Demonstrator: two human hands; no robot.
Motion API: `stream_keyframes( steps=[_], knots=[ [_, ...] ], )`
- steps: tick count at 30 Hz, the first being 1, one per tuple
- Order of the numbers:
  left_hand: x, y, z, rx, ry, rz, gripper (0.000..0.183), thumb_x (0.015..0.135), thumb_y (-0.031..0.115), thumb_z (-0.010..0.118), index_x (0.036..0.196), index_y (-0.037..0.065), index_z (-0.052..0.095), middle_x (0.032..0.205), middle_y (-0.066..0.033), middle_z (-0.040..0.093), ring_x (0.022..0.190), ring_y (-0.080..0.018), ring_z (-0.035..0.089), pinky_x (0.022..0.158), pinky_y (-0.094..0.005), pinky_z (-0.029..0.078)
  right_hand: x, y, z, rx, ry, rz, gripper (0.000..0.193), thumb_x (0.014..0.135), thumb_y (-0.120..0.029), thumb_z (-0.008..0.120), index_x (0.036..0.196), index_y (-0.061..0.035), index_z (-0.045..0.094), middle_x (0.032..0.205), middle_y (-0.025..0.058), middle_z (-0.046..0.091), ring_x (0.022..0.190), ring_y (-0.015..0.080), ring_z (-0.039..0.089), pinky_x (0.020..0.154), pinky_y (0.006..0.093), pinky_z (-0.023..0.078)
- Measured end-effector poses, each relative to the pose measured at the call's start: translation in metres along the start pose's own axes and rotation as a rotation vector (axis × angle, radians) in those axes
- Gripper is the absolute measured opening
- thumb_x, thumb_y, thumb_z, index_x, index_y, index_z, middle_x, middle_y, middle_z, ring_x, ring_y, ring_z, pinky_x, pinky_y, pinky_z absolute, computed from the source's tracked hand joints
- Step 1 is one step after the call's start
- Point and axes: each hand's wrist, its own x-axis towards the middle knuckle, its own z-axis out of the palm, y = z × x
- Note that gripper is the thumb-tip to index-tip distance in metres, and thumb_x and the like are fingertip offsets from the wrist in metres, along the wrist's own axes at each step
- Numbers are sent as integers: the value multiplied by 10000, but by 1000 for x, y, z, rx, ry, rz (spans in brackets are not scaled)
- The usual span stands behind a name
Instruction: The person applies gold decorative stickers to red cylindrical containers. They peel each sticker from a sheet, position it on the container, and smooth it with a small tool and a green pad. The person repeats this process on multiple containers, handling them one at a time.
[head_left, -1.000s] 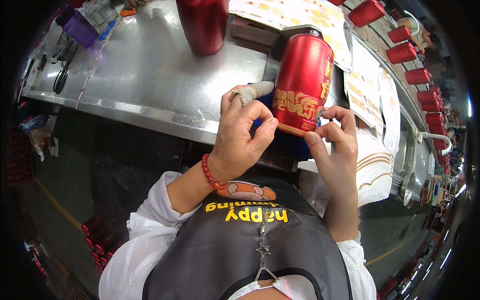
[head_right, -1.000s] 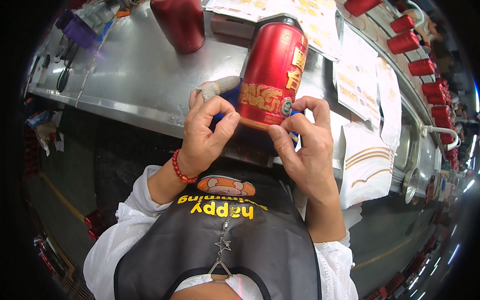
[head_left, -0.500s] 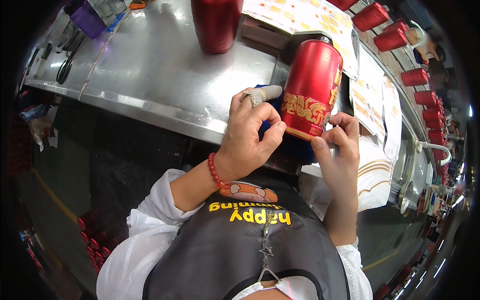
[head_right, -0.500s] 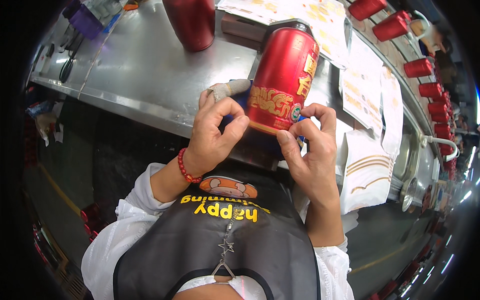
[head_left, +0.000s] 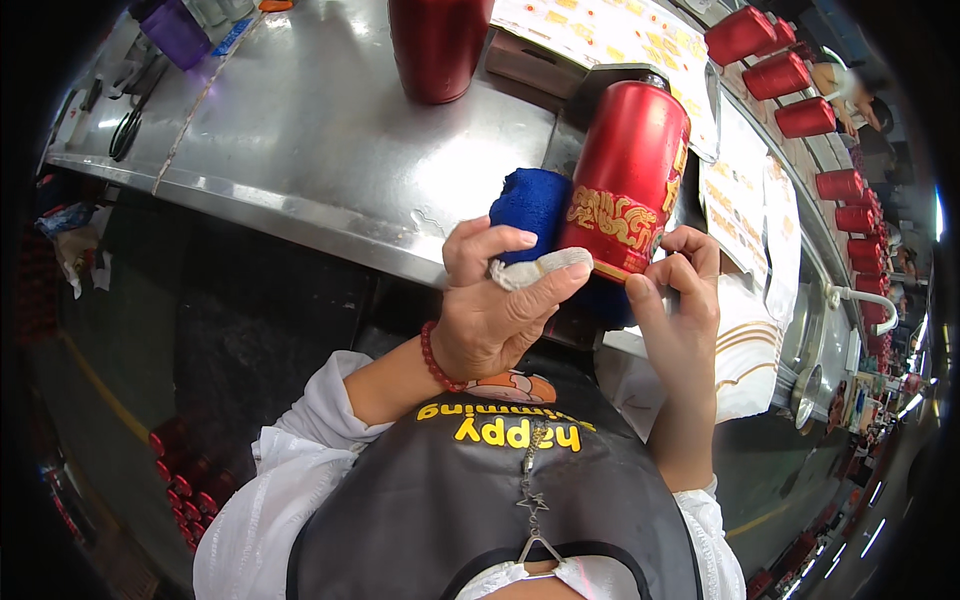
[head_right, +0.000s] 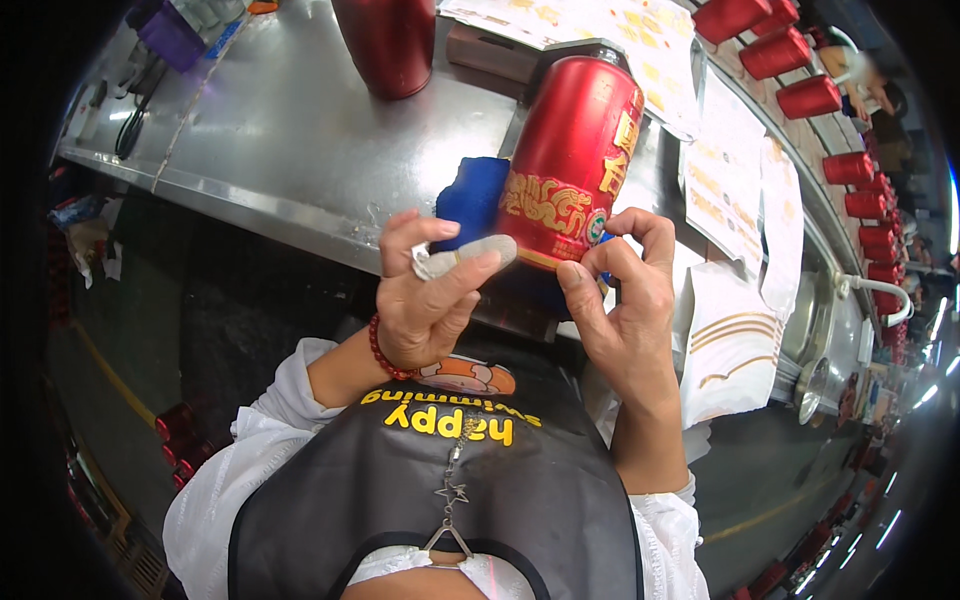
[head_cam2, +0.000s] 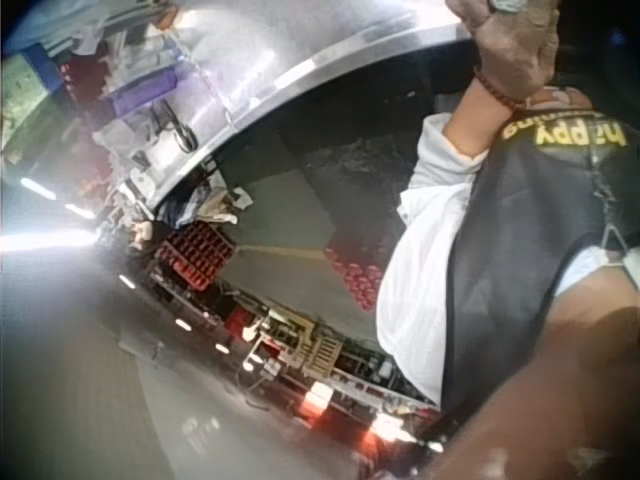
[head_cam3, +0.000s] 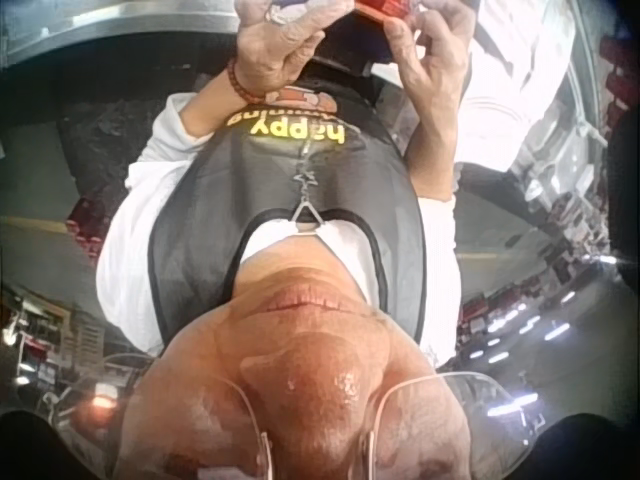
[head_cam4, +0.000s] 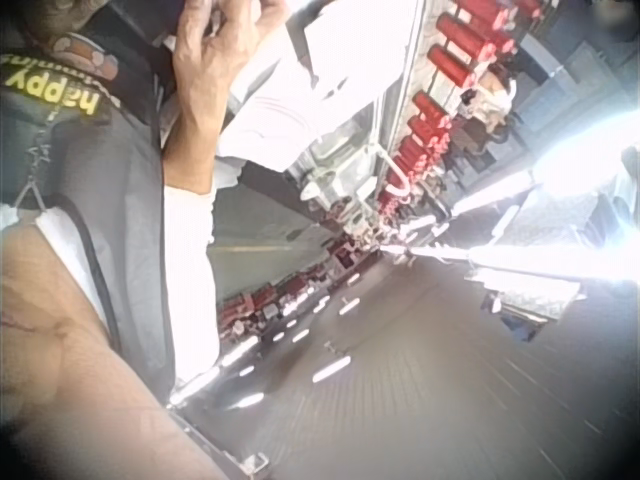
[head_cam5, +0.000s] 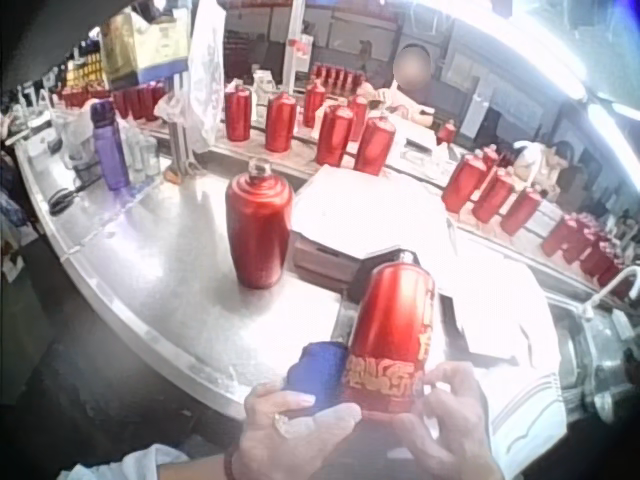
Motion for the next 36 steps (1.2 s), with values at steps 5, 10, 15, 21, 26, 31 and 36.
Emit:
stream_keyframes(
  steps=[5,10,15,21,26,31,36],
  knots=[
    [-15,-10,4,-31,-67,-145,343,924,90,653,1258,30,698,1185,-84,738,1180,-245,550,1115,-469,321,2,2,-1,-15,-12,-30,213,865,-145,750,817,3,604,1054,181,526,1055,288,505,826,359,461],
    [-9,-9,6,91,-19,7,376,842,77,714,1208,152,753,1153,40,733,1144,-189,530,1082,-415,355,-3,9,-5,60,-29,-16,242,908,-190,731,838,3,602,1087,184,513,1061,297,499,853,367,456],
    [6,-5,8,208,-49,199,380,786,165,776,1160,230,762,1062,120,714,1115,-151,502,1089,-404,355,-7,15,-15,242,-111,98,303,1020,-253,613,856,2,594,1093,143,481,1073,257,482,895,337,434],
    [24,-5,6,292,-121,394,335,810,203,748,1141,254,754,1062,128,712,1110,-139,501,1105,-408,334,-11,33,-19,395,-169,131,314,1009,-276,634,857,-6,583,1091,118,467,1066,227,478,884,308,428],
    [37,0,12,269,-174,496,349,825,194,729,1168,255,730,1089,123,702,1129,-143,489,1106,-418,322,-10,42,-24,415,-244,133,314,929,-303,720,859,-47,552,1153,94,437,1153,194,422,988,277,336],
    [35,-11,7,228,-131,410,292,807,195,728,1093,250,708,1175,82,670,1121,-164,469,1055,-435,365,-10,47,-30,467,-286,152,282,937,-269,718,874,-48,554,1148,89,442,1136,192,431,960,281,363],
    [49,-16,11,157,-251,615,252,723,175,745,960,241,687,1199,55,660,1101,-190,475,950,-369,425,-16,57,-39,474,-271,132,247,953,-227,702,878,-45,551,1098,75,472,1053,173,454,904,271,383]
  ],
)
